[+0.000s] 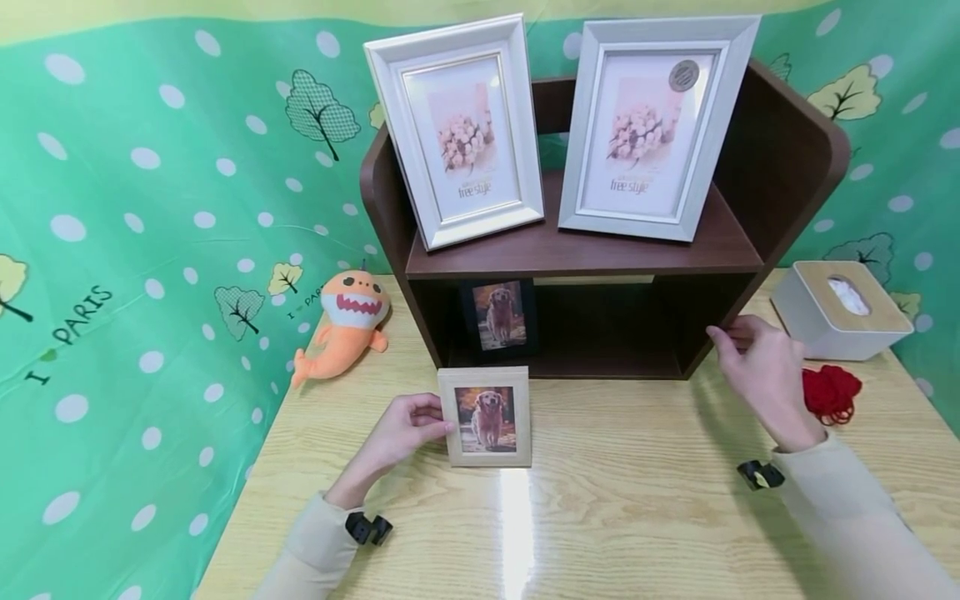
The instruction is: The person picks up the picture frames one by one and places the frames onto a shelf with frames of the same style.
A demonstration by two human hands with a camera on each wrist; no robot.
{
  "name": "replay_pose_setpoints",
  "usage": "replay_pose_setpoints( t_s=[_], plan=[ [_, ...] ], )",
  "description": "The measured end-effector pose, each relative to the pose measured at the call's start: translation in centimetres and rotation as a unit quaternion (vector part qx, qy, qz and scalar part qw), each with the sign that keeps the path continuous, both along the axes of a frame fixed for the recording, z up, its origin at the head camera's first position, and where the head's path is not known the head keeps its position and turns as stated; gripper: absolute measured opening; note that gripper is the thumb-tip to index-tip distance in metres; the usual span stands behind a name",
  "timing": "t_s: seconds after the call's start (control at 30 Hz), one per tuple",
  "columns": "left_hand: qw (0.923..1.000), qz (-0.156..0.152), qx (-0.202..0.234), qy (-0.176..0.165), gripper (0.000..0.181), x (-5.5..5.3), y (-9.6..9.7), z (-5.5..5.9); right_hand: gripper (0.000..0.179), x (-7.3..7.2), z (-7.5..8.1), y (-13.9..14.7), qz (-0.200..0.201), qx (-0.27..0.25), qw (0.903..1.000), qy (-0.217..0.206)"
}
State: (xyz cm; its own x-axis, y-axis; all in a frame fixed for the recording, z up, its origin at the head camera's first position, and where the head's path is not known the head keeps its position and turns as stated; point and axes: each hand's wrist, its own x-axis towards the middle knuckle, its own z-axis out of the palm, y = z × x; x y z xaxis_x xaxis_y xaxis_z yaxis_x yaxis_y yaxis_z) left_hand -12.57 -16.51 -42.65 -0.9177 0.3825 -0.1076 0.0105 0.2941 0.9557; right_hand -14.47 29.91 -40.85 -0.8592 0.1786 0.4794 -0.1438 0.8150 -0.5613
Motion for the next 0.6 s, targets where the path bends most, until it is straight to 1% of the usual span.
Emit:
replay_pose_setpoints(
  t_s=[0.13,0.37,0.47,0.6],
  plan=[
    [1.0,-0.002,0.008,0.002,0.018,-0.1,-0.1,-0.2,0.024,0.0,-0.1,0.0,-0.001,0.0,1.0,-0.003],
    [0.9997,0.0,0.023,0.002,0.02,-1.1,-0.7,-3.0,0.025,0.0,-0.1,-0.1,-0.006,-0.005,1.0,-0.004],
    [0.9994,-0.001,0.033,0.003,0.021,-1.3,-0.8,-3.2,0.024,0.0,-0.1,-0.1,-0.004,-0.007,1.0,-0.004],
    [0.9985,-0.019,0.05,0.005,0.021,-1.3,-0.7,-3.2,0.025,0.0,0.0,-0.1,-0.006,-0.006,1.0,-0.006]
  ],
)
